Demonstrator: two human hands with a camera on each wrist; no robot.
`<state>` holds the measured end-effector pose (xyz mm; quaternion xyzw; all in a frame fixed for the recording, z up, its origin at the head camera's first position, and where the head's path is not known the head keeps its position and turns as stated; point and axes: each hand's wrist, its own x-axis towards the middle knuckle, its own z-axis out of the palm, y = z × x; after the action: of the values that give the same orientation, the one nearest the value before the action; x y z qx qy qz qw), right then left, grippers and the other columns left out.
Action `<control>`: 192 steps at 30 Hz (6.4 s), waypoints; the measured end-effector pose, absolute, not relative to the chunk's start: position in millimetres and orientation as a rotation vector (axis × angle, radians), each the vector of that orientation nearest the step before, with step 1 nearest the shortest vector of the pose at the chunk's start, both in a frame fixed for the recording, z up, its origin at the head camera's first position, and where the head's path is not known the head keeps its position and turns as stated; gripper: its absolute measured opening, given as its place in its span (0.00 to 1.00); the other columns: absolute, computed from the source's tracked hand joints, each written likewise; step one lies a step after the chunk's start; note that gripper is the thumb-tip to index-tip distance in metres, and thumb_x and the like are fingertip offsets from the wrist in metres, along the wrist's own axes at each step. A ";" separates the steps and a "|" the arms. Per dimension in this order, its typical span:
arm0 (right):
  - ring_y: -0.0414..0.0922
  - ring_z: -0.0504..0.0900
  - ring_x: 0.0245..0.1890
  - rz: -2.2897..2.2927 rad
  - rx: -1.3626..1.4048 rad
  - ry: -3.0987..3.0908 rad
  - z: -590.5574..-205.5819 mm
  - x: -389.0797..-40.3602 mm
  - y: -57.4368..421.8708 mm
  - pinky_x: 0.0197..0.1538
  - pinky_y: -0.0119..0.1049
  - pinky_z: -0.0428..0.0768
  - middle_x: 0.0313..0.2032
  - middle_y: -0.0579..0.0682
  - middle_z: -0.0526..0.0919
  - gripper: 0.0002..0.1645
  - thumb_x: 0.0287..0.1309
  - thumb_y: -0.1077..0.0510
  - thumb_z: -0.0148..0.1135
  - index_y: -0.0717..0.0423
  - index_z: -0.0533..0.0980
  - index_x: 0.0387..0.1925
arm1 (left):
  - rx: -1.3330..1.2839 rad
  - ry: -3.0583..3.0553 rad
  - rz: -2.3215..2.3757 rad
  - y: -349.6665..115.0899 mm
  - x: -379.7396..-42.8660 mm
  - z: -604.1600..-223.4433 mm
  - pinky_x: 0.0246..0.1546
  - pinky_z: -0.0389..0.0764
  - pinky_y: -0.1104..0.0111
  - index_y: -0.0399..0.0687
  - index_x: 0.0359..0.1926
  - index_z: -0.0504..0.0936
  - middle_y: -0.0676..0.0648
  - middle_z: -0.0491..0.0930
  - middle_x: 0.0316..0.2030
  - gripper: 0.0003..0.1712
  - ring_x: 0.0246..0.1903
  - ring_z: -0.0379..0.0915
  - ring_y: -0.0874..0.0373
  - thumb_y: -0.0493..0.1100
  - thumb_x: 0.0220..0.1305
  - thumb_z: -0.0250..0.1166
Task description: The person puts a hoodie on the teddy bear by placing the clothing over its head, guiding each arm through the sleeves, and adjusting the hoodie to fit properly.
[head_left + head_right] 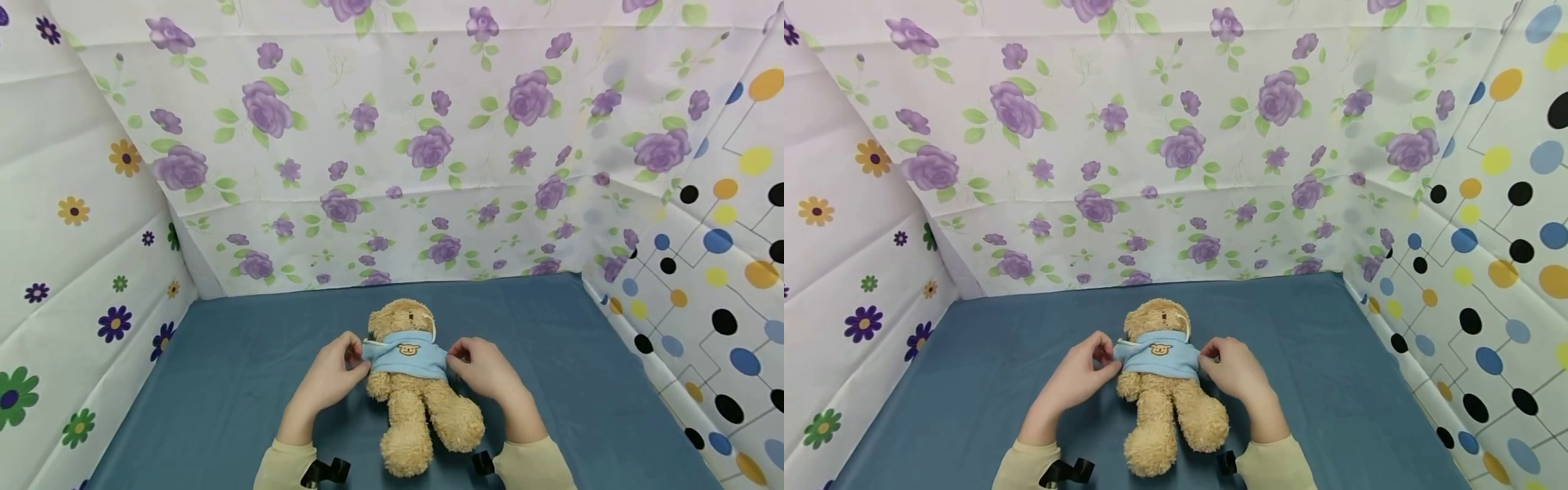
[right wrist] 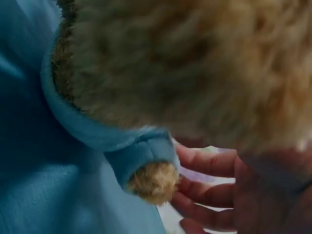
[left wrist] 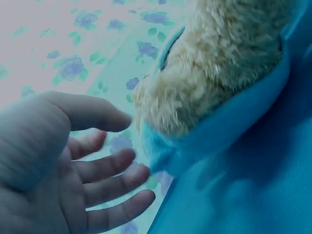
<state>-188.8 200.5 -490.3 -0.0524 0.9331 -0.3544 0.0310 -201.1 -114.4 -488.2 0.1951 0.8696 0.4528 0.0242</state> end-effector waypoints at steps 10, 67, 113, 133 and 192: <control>0.41 0.83 0.50 -1.304 -0.711 2.768 -491.2 -189.6 179.6 0.47 0.42 0.83 0.53 0.37 0.83 0.14 0.73 0.55 0.70 0.38 0.86 0.56 | 0.658 2.432 1.343 -110.5 -203.8 -494.0 0.45 0.81 0.57 0.46 0.55 0.84 0.52 0.84 0.44 0.15 0.45 0.81 0.55 0.51 0.78 0.67; 0.45 0.76 0.47 -1.056 -0.701 2.918 -498.5 -181.3 147.3 0.46 0.47 0.74 0.51 0.42 0.81 0.21 0.75 0.53 0.68 0.37 0.83 0.66 | 0.233 3.016 1.041 -73.3 -189.6 -512.9 0.21 0.65 0.64 0.47 0.31 0.72 0.48 0.70 0.23 0.18 0.18 0.66 0.56 0.31 0.59 0.76; 0.45 0.77 0.53 -1.080 -0.731 3.060 -501.1 -188.3 146.0 0.51 0.45 0.79 0.52 0.42 0.81 0.11 0.66 0.53 0.75 0.39 0.91 0.49 | 0.640 2.678 1.288 -121.2 -207.3 -497.7 0.28 0.76 0.63 0.52 0.41 0.83 0.54 0.80 0.30 0.09 0.25 0.74 0.59 0.50 0.74 0.73; 0.52 0.74 0.62 -0.975 -0.980 2.991 -505.3 -189.7 144.9 0.62 0.58 0.73 0.63 0.41 0.83 0.13 0.79 0.59 0.62 0.41 0.88 0.52 | 0.420 2.729 1.361 -119.4 -214.3 -513.5 0.31 0.72 0.60 0.40 0.34 0.87 0.46 0.80 0.41 0.21 0.23 0.66 0.57 0.42 0.85 0.55; 0.50 0.72 0.68 -1.125 -0.915 2.885 -508.7 -187.7 137.9 0.66 0.59 0.68 0.63 0.39 0.84 0.14 0.78 0.60 0.62 0.40 0.89 0.53 | 0.490 2.568 1.322 -119.0 -213.5 -519.4 0.29 0.61 0.63 0.51 0.13 0.58 0.52 0.70 0.26 0.32 0.16 0.50 0.58 0.33 0.79 0.53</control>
<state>-187.7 137.9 -508.7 -0.2832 0.8926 -0.3479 -0.0436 -213.5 -119.0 -519.4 0.1663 0.8717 0.4487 0.1056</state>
